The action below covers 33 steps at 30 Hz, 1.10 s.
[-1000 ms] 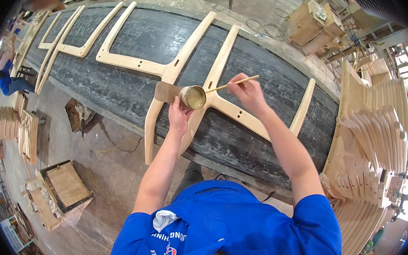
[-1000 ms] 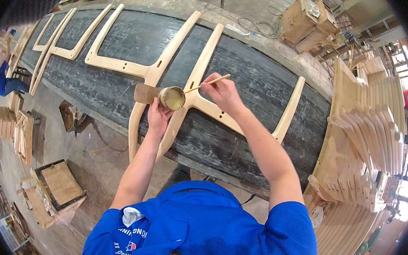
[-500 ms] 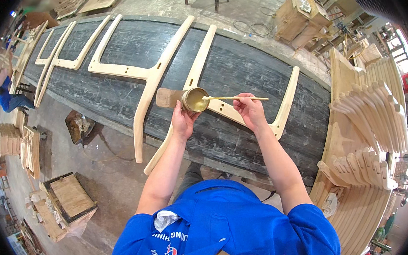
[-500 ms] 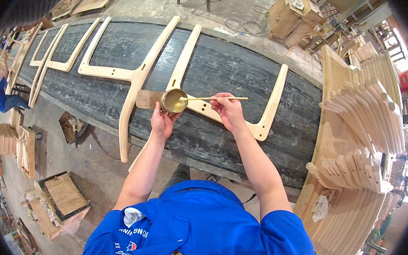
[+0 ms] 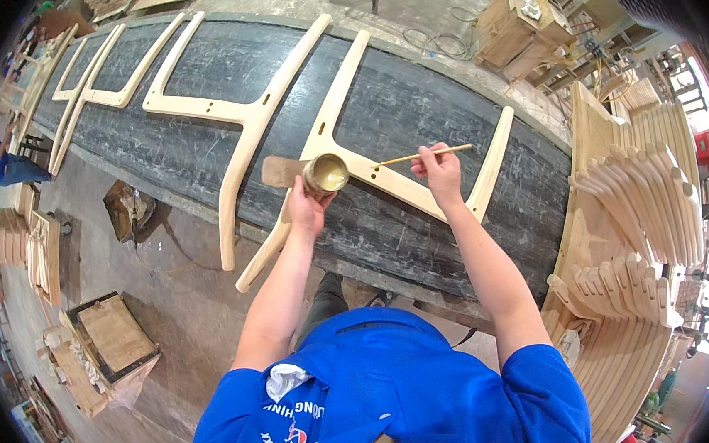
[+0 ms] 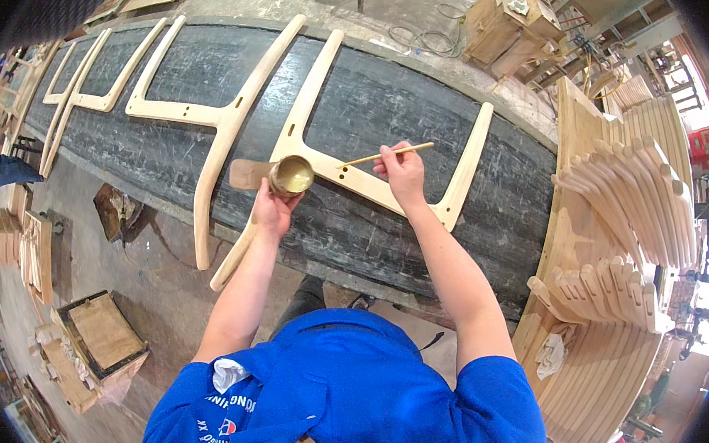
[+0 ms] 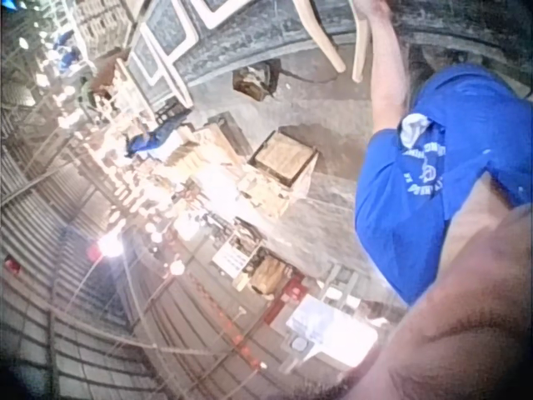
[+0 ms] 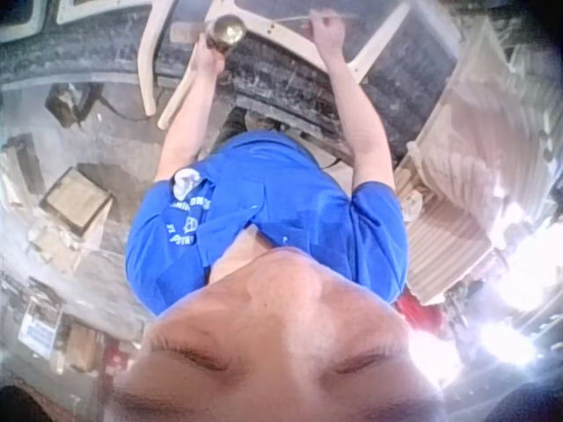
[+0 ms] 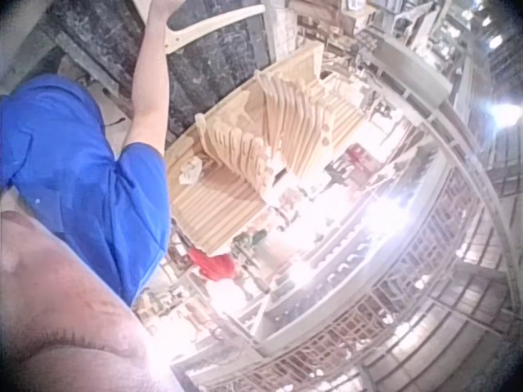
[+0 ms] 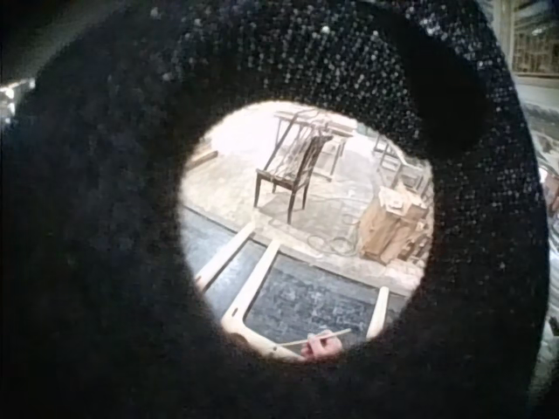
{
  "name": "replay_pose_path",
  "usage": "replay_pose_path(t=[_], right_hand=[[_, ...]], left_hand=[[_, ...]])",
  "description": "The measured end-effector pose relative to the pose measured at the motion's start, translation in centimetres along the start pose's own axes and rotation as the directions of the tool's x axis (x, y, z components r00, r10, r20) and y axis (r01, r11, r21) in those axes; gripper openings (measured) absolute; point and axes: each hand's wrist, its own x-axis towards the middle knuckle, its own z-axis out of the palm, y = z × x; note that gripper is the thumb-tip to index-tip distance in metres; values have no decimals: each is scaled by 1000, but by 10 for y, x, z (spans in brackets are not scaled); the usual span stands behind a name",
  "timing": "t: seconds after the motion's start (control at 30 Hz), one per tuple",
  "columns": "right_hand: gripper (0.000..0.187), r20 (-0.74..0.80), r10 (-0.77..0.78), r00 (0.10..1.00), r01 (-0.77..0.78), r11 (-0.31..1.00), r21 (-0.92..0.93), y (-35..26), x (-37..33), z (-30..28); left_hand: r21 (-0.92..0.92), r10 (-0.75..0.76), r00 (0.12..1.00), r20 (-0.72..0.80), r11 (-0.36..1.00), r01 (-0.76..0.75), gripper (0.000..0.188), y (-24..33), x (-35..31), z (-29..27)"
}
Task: The person applies a light-colored finish to several wooden chair frames laid out on a workbench. They use a small brush to apply the finish to the edges and surfaces of each frame, then move to the next frame in sequence.
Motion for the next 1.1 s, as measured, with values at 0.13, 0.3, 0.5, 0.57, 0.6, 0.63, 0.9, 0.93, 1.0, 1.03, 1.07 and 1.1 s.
replay_pose_path(t=[0.13,0.3,0.5,0.57,0.6,0.63,0.9,0.93,1.0,1.03,1.07,1.1], right_hand=[[23,106,-115,988,146,920,-363,5,2,10],[22,257,-199,946,312,777,-547,10,6,19],[20,355,-239,904,413,704,-578,14,7,24],[20,334,-202,921,369,727,-579,7,12,21],[20,323,-182,929,346,738,-579,5,14,20],[21,312,-177,933,332,755,-565,5,16,18],[21,240,-167,956,269,822,-502,10,30,14],[21,253,-182,950,291,809,-511,12,31,14],[20,278,-212,937,333,782,-526,15,31,16],[19,294,-197,935,328,794,-512,19,31,14],[19,310,-183,933,323,804,-499,22,32,12],[18,325,-169,931,318,814,-486,25,33,9]], left_hand=[[-57,18,999,-48,998,-21,49,8,-9,-24],[-85,68,997,-41,994,-72,49,13,-21,-42],[-92,77,996,-51,992,-81,48,8,-28,-39],[-96,90,995,-42,991,-94,49,9,-28,-40],[-97,91,994,-54,991,-96,49,10,-29,-40],[-98,87,995,-56,991,-92,49,9,-28,-38],[-58,69,994,-86,996,-74,50,-2,-30,-33],[-58,66,995,-79,996,-71,50,-3,-30,-33],[-55,68,995,-68,996,-72,50,-4,-30,-35],[-57,67,996,-60,996,-70,50,-7,-30,-34],[-59,65,997,-51,996,-68,50,-9,-29,-33],[-60,63,997,-46,996,-66,50,-12,-28,-31]])
